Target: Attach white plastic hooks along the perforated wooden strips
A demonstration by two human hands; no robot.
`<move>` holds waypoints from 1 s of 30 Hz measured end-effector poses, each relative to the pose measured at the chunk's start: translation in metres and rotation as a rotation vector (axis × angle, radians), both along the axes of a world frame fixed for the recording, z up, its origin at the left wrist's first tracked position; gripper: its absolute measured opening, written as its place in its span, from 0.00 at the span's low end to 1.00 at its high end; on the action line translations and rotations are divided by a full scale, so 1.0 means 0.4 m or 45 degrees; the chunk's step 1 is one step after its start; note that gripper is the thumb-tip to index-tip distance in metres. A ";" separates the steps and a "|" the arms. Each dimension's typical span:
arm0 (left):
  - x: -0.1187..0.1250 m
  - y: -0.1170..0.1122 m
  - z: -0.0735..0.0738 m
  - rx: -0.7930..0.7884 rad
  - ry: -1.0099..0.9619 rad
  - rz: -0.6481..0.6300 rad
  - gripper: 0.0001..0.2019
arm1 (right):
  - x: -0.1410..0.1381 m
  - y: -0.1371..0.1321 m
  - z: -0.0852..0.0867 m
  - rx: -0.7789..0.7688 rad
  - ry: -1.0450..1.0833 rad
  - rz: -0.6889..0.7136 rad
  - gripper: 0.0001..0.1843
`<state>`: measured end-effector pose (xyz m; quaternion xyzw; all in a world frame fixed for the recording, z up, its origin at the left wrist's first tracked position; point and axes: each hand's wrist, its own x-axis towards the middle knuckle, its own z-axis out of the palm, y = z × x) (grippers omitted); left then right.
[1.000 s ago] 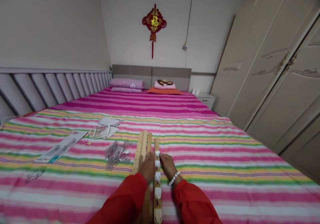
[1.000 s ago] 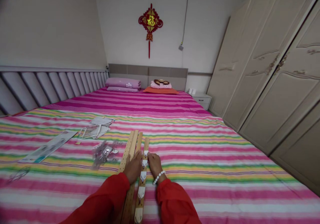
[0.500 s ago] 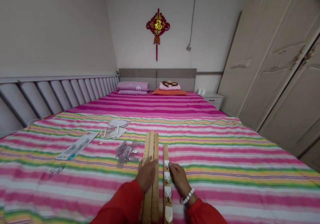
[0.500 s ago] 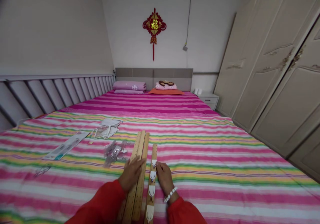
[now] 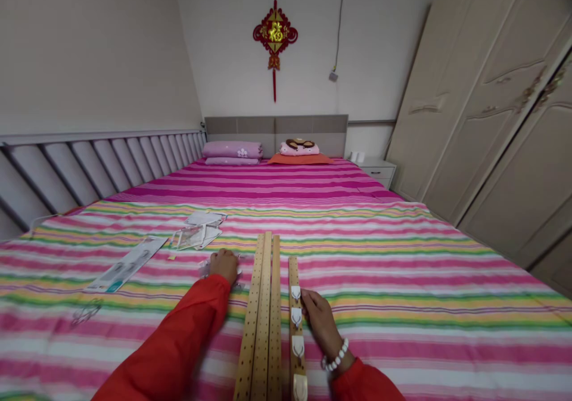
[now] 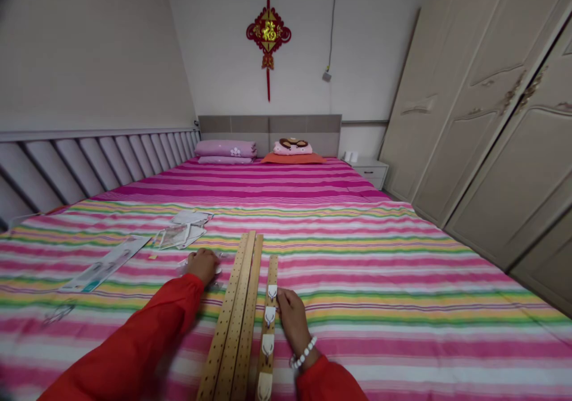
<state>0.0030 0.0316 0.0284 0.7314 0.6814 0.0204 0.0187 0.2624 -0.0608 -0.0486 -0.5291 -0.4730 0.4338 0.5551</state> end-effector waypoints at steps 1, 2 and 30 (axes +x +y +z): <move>-0.001 0.003 -0.002 -0.003 0.020 -0.002 0.11 | 0.000 -0.002 0.005 -0.003 0.014 0.002 0.29; -0.004 0.005 -0.004 0.004 0.049 0.000 0.11 | 0.000 -0.005 0.010 -0.006 0.031 0.005 0.28; 0.186 -0.154 0.026 -0.126 -1.782 -0.047 0.16 | 0.009 0.001 0.017 -0.120 0.564 -0.066 0.19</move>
